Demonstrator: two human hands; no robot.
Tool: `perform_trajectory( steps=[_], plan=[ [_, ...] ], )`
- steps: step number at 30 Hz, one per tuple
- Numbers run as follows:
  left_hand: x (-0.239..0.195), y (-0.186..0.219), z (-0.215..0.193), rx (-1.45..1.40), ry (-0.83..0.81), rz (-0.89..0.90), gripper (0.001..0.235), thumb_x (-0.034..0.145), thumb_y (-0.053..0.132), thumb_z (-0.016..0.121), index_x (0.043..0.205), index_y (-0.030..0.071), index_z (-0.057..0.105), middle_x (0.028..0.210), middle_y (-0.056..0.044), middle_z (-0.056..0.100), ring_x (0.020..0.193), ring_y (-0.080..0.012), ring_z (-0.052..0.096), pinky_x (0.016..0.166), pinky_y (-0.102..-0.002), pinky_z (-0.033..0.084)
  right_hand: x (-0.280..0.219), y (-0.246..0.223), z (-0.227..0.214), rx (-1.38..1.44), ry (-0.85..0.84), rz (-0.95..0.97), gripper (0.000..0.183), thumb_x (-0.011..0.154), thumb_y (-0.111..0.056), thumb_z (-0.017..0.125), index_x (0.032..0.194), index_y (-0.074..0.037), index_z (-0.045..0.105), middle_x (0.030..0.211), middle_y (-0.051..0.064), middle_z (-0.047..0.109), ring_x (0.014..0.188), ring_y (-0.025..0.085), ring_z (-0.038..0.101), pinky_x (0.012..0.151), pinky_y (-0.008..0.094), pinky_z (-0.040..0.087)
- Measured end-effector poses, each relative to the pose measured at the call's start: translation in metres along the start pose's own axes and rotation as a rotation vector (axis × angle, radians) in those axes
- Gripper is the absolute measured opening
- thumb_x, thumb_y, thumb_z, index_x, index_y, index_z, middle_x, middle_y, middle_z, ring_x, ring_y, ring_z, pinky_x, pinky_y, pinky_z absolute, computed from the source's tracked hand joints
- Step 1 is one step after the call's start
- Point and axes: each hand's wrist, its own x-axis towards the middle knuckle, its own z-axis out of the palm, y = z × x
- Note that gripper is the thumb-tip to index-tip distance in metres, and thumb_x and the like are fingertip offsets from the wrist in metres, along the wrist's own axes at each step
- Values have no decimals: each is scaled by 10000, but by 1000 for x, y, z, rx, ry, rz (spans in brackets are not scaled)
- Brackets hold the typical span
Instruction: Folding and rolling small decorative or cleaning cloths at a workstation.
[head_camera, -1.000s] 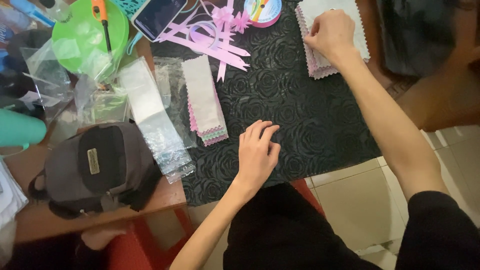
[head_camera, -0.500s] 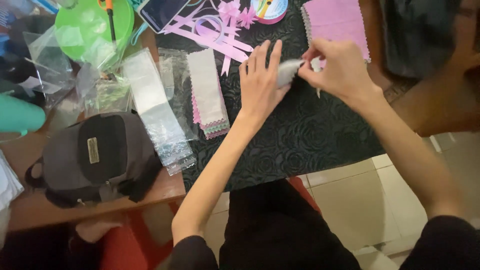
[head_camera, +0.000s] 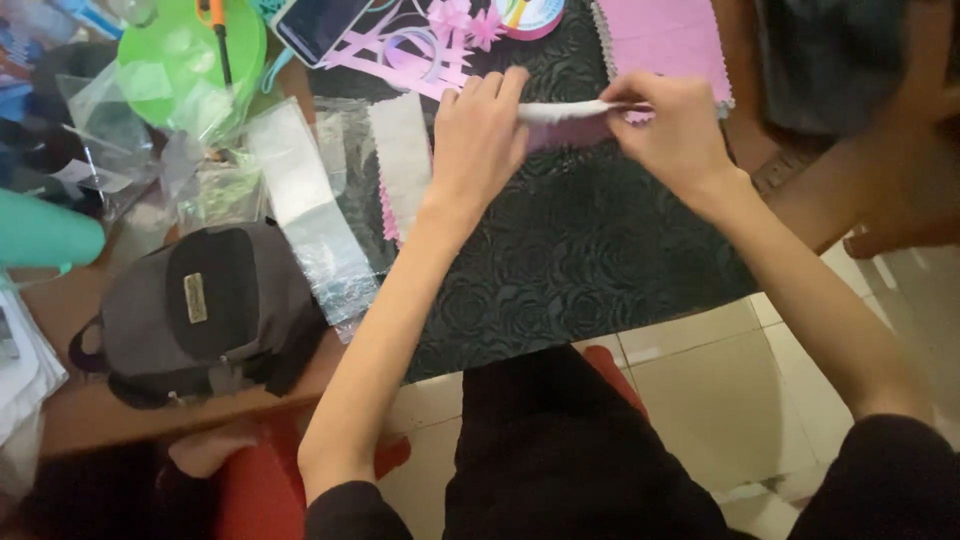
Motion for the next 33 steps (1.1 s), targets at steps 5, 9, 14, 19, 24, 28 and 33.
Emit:
perform_trajectory(
  steps=[5, 9, 14, 19, 24, 28, 33],
  plan=[
    [-53, 40, 14, 52, -12, 58, 734, 757, 193, 779, 1432, 94, 508, 1078, -100, 631, 1036, -301, 609, 915, -458, 487, -59, 5, 11, -447, 60, -142, 180, 882, -97, 889, 977, -140, 742, 797, 39, 684, 746, 247, 657, 723, 358, 528],
    [-117, 81, 93, 91, 223, 157, 441, 913, 233, 520, 1324, 115, 629, 1082, -145, 604, 1076, -343, 622, 940, -505, 506, -106, -11, 24, -425, 44, -312, 93, 902, -134, 806, 939, -117, 722, 686, -2, 540, 740, 215, 683, 808, 330, 619],
    [-141, 73, 85, 42, 337, 185, 163, 990, 140, 566, 1085, 124, 698, 991, -82, 625, 1001, -290, 661, 902, -469, 546, -134, -29, 14, -374, 88, -338, 29, 911, -80, 761, 930, -82, 739, 860, 64, 689, 902, 239, 733, 863, 368, 614],
    [-177, 62, 46, -50, 316, 198, 41, 961, 119, 678, 982, 107, 711, 1043, -71, 702, 1049, -279, 700, 946, -500, 551, -163, -28, 12, -351, 32, -261, 131, 890, 0, 776, 987, -84, 749, 1018, 59, 772, 1010, 238, 751, 918, 367, 606],
    [-202, 65, 35, -448, 72, -127, 241, 902, 64, 714, 1127, 137, 758, 1116, -34, 735, 1111, -239, 690, 897, -372, 515, -175, -28, 4, 29, -67, 123, 146, 892, 11, 783, 989, -98, 784, 913, 73, 796, 978, 284, 751, 823, 396, 602],
    [-169, 66, 28, -615, -63, -343, 190, 974, 68, 642, 1116, 134, 750, 955, -23, 726, 918, -271, 704, 807, -382, 547, -142, -24, -15, 185, -98, 464, 107, 940, -55, 804, 1045, -39, 796, 922, 178, 775, 931, 339, 752, 803, 425, 578],
    [-113, 71, 23, -654, -64, -619, 90, 1003, 66, 554, 1080, 33, 586, 924, -231, 695, 883, -497, 693, 721, -594, 537, -119, -10, -8, 188, -3, 723, 111, 966, -110, 792, 1064, -56, 795, 883, 174, 755, 876, 338, 748, 779, 408, 579]
  ],
)
